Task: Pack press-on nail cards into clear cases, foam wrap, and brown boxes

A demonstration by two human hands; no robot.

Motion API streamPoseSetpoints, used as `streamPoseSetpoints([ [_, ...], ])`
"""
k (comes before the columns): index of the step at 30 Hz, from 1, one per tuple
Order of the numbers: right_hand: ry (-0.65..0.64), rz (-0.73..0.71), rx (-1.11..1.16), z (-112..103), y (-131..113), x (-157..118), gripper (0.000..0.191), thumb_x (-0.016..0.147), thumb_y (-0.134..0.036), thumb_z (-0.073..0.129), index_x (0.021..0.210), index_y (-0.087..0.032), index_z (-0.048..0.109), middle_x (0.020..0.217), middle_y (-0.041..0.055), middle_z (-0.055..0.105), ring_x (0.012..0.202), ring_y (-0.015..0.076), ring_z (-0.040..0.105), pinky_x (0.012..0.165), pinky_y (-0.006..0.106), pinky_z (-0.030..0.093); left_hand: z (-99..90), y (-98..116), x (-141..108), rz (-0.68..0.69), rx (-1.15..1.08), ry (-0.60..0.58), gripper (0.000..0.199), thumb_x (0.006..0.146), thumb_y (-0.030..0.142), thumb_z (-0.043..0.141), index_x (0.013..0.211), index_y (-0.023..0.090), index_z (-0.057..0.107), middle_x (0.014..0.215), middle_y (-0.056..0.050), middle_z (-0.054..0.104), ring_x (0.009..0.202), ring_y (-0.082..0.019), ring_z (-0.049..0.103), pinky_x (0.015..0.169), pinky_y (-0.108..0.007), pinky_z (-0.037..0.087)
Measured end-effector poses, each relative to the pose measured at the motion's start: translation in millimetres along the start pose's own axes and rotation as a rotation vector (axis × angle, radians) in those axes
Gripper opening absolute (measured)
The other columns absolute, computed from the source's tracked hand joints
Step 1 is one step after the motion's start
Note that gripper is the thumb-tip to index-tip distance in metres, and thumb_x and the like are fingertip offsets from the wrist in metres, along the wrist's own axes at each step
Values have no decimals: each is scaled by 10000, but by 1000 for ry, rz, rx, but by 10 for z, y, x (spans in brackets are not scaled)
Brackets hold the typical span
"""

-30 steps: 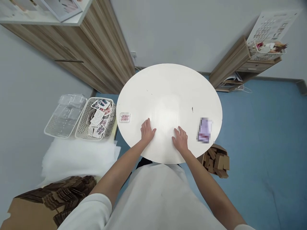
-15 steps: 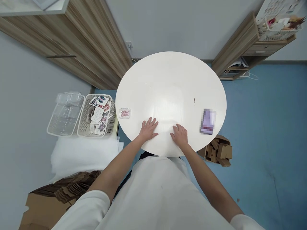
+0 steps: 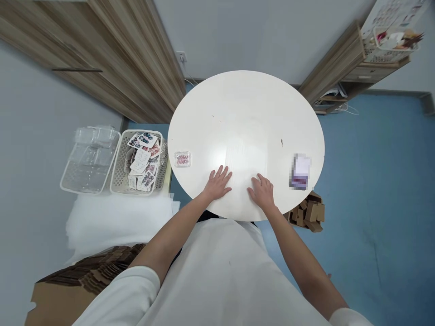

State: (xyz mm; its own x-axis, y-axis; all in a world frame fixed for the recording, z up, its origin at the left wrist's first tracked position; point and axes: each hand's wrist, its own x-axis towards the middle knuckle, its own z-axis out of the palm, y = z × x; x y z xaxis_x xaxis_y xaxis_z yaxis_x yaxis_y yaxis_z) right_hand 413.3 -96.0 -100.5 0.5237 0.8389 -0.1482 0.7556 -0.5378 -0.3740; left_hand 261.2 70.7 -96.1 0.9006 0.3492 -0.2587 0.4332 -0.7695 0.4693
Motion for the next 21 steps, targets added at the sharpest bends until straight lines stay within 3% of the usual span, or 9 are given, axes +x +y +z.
streamPoseSetpoints([
  [4, 29, -42, 22, -30, -272, 83, 392, 802, -352, 462, 1165, -206, 487, 1310, 130, 405, 1155, 326, 350, 915, 505, 290, -124, -157, -204, -33, 2, 82, 587, 825, 417, 438, 1359, 243, 268, 1469, -84, 166, 1354, -278, 55, 1057, -489, 60],
  [10, -144, -152, 171, 146, -1039, 468, 362, 800, -335, 480, 1141, -221, 517, 1227, 104, 494, 1105, 289, 424, 907, 469, 346, -355, -849, -544, -500, -173, 422, 665, 824, 421, 432, 1381, 176, 165, 1472, -144, 82, 1346, -304, 62, 1041, -503, 153],
  [13, -252, -158, 330, 297, -1431, 704, 397, 784, -374, 505, 1150, -222, 510, 1210, 83, 505, 1118, 256, 439, 926, 430, 370, -420, -1171, -585, -601, -335, 559, 643, 819, 325, 445, 1372, 148, 169, 1440, -152, 170, 1333, -271, 137, 1066, -438, 179],
  [18, -289, -36, 539, 573, -1911, 989, 552, 733, -502, 545, 1208, -231, 470, 1357, 74, 365, 1264, 269, 300, 1018, 467, 283, -438, -1420, -554, -647, -557, 543, 669, 736, 143, 471, 1353, 141, 211, 1344, -135, 325, 1238, -239, 338, 1032, -382, 303],
  [21, -314, -1, 609, 707, -2091, 1050, 630, 709, -547, 554, 1245, -237, 440, 1403, 68, 301, 1305, 281, 219, 1036, 493, 250, -433, -1473, -544, -649, -602, 488, 663, 720, 131, 474, 1343, 157, 250, 1302, -121, 370, 1214, -249, 361, 1015, -401, 325],
])
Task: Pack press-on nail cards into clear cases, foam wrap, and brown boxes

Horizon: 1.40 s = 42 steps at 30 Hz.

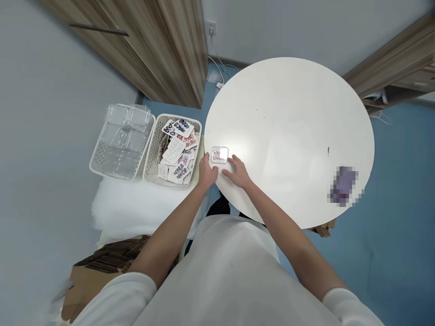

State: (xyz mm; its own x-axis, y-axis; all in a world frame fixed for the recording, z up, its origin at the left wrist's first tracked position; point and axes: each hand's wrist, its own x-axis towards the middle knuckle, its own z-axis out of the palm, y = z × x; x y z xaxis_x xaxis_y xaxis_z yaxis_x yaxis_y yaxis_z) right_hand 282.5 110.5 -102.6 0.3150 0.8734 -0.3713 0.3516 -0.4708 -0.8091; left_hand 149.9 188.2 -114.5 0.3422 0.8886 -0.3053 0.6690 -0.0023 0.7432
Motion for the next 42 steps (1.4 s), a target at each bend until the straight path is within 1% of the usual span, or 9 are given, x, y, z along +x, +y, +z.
streamPoseSetpoints([
  [5, -9, 31, 136, 155, -62, 40, 663, 702, -524, 578, 1273, -231, 412, 1415, 71, 271, 1301, 267, 244, 1046, 470, 261, -19, -5, 44, 14, 24, -51, 623, 690, 119, 498, 1295, 143, 353, 1228, -116, 414, 1146, -250, 417, 971, -377, 373],
  [9, 27, 71, 169, 93, -45, -58, 651, 711, -478, 588, 1275, -206, 411, 1415, 80, 268, 1300, 251, 258, 1057, 434, 266, 43, 41, -4, 58, -13, -52, 591, 688, 116, 488, 1269, 169, 394, 1162, -89, 448, 1033, -203, 490, 903, -327, 427],
  [12, 71, 73, 162, -45, 42, -231, 621, 726, -454, 578, 1275, -217, 412, 1413, 74, 277, 1297, 244, 269, 1049, 427, 281, 153, 137, -139, 105, -32, -83, 581, 690, 118, 486, 1261, 184, 404, 1136, -79, 455, 1012, -191, 500, 881, -319, 442],
  [16, 131, 78, 126, -288, 261, -571, 591, 736, -432, 570, 1277, -259, 407, 1422, 56, 272, 1296, 240, 274, 1033, 438, 300, 350, 323, -400, 168, -62, -180, 581, 697, 111, 471, 1268, 191, 395, 1142, -76, 453, 1018, -180, 504, 906, -320, 436],
  [22, 220, 75, 67, -690, 695, -1169, 516, 748, -340, 551, 1248, -266, 447, 1391, 54, 344, 1262, 231, 337, 1010, 437, 334, 701, 578, -806, 271, -19, -377, 601, 688, 99, 462, 1279, 185, 403, 1154, -78, 468, 1001, -184, 525, 898, -315, 445],
  [26, 240, 64, 80, -930, 1023, -1495, 478, 750, -287, 526, 1224, -244, 480, 1354, 67, 401, 1218, 227, 400, 994, 435, 359, 961, 733, -1046, 311, 17, -448, 602, 692, 97, 455, 1284, 191, 402, 1165, -79, 476, 999, -190, 525, 877, -327, 460],
  [30, 260, 43, 92, -1111, 1317, -1685, 448, 752, -260, 507, 1200, -237, 510, 1318, 70, 447, 1181, 229, 445, 987, 435, 375, 1218, 853, -1230, 352, 65, -466, 586, 697, 112, 455, 1277, 183, 409, 1150, -78, 487, 995, -193, 527, 877, -348, 461],
  [34, 238, 17, 56, -1228, 1502, -1772, 438, 748, -237, 494, 1183, -202, 529, 1292, 91, 473, 1174, 234, 455, 989, 425, 381, 1411, 914, -1362, 355, 116, -448, 587, 699, 124, 456, 1283, 161, 398, 1162, -90, 483, 998, -194, 533, 901, -352, 448],
  [42, 210, -66, -24, -1249, 1580, -1739, 478, 749, -225, 484, 1224, -179, 480, 1313, 103, 443, 1206, 223, 419, 1012, 416, 355, 1536, 888, -1427, 386, 190, -370, 623, 679, 111, 447, 1295, 150, 367, 1219, -97, 475, 1083, -216, 494, 950, -376, 416],
])
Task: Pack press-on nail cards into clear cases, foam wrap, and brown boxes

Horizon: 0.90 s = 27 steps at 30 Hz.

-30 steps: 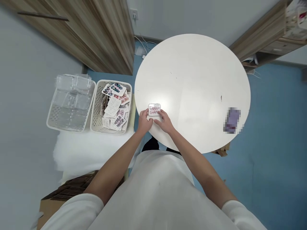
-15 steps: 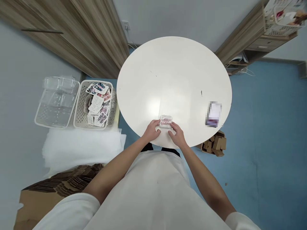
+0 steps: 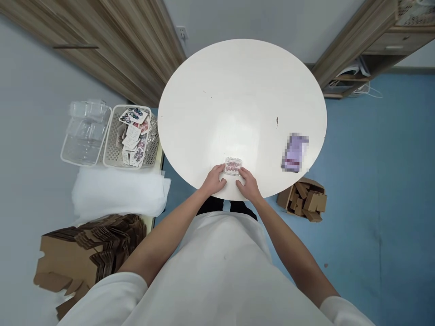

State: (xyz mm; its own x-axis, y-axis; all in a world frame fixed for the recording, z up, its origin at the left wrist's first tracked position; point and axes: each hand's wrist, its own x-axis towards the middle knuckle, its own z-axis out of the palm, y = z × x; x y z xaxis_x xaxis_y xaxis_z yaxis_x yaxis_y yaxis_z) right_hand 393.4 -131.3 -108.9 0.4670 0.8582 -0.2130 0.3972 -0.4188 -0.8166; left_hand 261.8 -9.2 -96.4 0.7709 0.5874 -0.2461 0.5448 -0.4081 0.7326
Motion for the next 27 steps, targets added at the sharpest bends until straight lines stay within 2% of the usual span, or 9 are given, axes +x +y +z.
streamPoseSetpoints([
  [5, -6, -36, -94, 33, -5, -6, 520, 760, -226, 476, 1273, -166, 409, 1357, 119, 366, 1245, 244, 350, 1007, 430, 345, 38, -48, 18, 19, 52, -3, 597, 694, 104, 435, 1285, 144, 359, 1291, -101, 429, 1163, -225, 431, 1001, -391, 366],
  [7, 5, -49, -154, 32, -13, -71, 514, 766, -225, 479, 1270, -170, 398, 1323, 122, 387, 1219, 245, 367, 975, 423, 371, 37, -75, -21, 36, 74, -3, 570, 716, 115, 426, 1281, 140, 354, 1282, -104, 432, 1173, -223, 416, 1000, -388, 364],
  [10, -47, -81, -297, 47, -36, -201, 407, 766, -239, 514, 1170, -192, 484, 1178, 110, 489, 1096, 247, 446, 889, 409, 416, -3, -147, -133, 71, 119, 9, 503, 740, 145, 434, 1241, 154, 387, 1217, -96, 473, 1141, -222, 430, 964, -387, 387],
  [13, -139, -121, -493, 114, -65, -286, 311, 740, -261, 586, 1047, -219, 554, 1127, 96, 510, 1021, 257, 459, 812, 395, 417, -63, -242, -242, 132, 204, -35, 406, 748, 195, 469, 1152, 160, 463, 1129, -92, 515, 1050, -227, 471, 898, -384, 414],
  [18, -97, -53, -699, 261, -104, -250, 144, 806, -236, 526, 940, -233, 582, 1070, 87, 525, 927, 237, 452, 716, 346, 380, -104, -311, -303, 220, 363, -119, 372, 723, 348, 558, 1057, 189, 520, 1105, -91, 513, 996, -253, 476, 826, -399, 399],
  [22, -80, -31, -749, 303, -128, -182, 150, 861, -209, 426, 876, -212, 575, 1018, 94, 538, 894, 232, 446, 678, 333, 351, -95, -271, -300, 242, 462, -118, 453, 665, 418, 625, 1048, 202, 515, 1099, -94, 507, 1004, -271, 464, 855, -420, 343],
  [27, -101, 8, -616, 205, -184, -216, 184, 886, -214, 360, 855, -199, 540, 919, 67, 557, 825, 195, 468, 675, 306, 362, -123, -271, -304, 255, 501, -106, 201, 757, 230, 515, 954, 209, 541, 1016, -80, 557, 961, -238, 494, 859, -408, 313],
])
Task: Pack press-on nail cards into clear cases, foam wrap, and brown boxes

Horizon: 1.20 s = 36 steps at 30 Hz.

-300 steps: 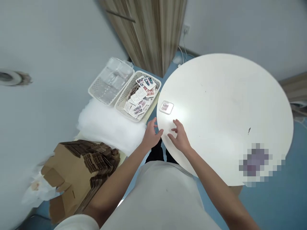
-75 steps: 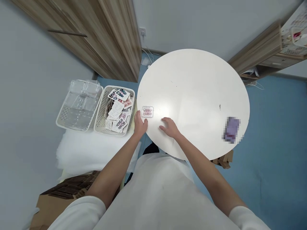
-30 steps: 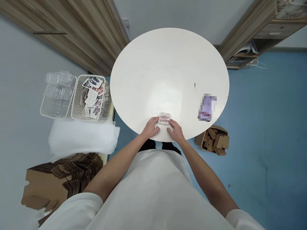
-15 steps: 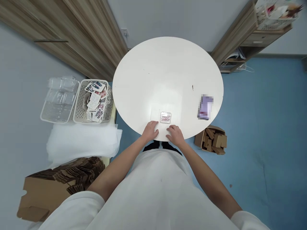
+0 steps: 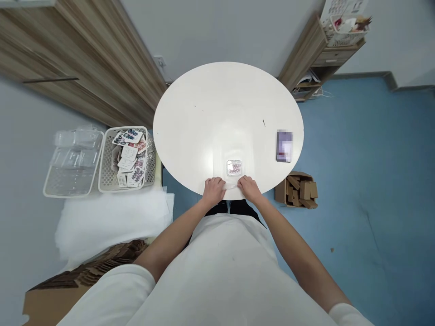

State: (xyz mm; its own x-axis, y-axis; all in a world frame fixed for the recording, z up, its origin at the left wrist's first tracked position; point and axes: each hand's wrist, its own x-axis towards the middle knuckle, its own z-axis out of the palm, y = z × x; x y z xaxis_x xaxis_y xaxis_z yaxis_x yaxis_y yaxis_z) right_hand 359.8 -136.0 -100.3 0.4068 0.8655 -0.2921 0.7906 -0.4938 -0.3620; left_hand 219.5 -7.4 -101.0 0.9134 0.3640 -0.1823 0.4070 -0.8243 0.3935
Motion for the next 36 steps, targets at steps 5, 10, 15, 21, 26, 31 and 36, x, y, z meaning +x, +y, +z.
streamPoseSetpoints([
  [5, 40, -77, 87, -97, 122, -231, 272, 788, -354, 530, 1014, -204, 511, 1067, 80, 534, 956, 223, 475, 783, 347, 382, -5, -73, -43, -8, -88, 38, 191, 771, 124, 417, 867, 220, 551, 903, -51, 616, 893, -212, 534, 861, -408, 313],
  [10, 87, -98, 58, -93, 350, -302, 319, 778, -241, 520, 1096, -214, 510, 1194, 93, 518, 1089, 250, 455, 888, 404, 343, -33, -128, -38, -15, -187, 51, 182, 796, 161, 404, 861, 222, 562, 860, -38, 647, 855, -200, 571, 890, -430, 312],
  [15, 41, 2, 226, -215, 493, -78, 208, 859, -257, 379, 886, -208, 580, 913, 52, 634, 865, 189, 559, 738, 306, 418, -98, -223, 75, -177, -398, 42, 174, 832, 306, 409, 855, 220, 558, 779, -5, 648, 694, -156, 581, 821, -369, 399],
  [21, -72, 218, 298, -346, 498, 194, 252, 870, -347, 337, 820, -227, 553, 718, 15, 625, 647, 169, 551, 547, 262, 363, -170, -279, 298, -381, -508, 33, 196, 818, 362, 417, 787, 211, 538, 668, 17, 580, 613, -132, 534, 594, -262, 420],
  [26, -38, 315, 168, -232, 412, 306, 224, 849, -343, 369, 816, -216, 550, 640, 28, 596, 577, 177, 520, 546, 282, 338, -140, -201, 431, -419, -235, 29, 149, 815, 279, 410, 787, 206, 536, 674, -5, 586, 638, -168, 543, 763, -382, 373],
  [31, 179, 184, 68, -95, 325, 310, 251, 839, -213, 375, 1034, -189, 531, 1047, 132, 581, 987, 268, 509, 814, 403, 344, -46, -137, 453, -330, -64, 136, 214, 813, 212, 413, 990, 205, 533, 1068, -115, 564, 1025, -269, 490, 865, -443, 288],
  [36, 107, -73, 72, -40, 299, 305, 355, 808, -56, 326, 995, -255, 554, 1292, 63, 473, 1234, 240, 357, 960, 450, 229, -55, -165, 487, -54, -101, -9, 424, 789, 50, 332, 1100, 286, 498, 1242, -70, 493, 1170, -233, 409, 929, -450, 249],
])
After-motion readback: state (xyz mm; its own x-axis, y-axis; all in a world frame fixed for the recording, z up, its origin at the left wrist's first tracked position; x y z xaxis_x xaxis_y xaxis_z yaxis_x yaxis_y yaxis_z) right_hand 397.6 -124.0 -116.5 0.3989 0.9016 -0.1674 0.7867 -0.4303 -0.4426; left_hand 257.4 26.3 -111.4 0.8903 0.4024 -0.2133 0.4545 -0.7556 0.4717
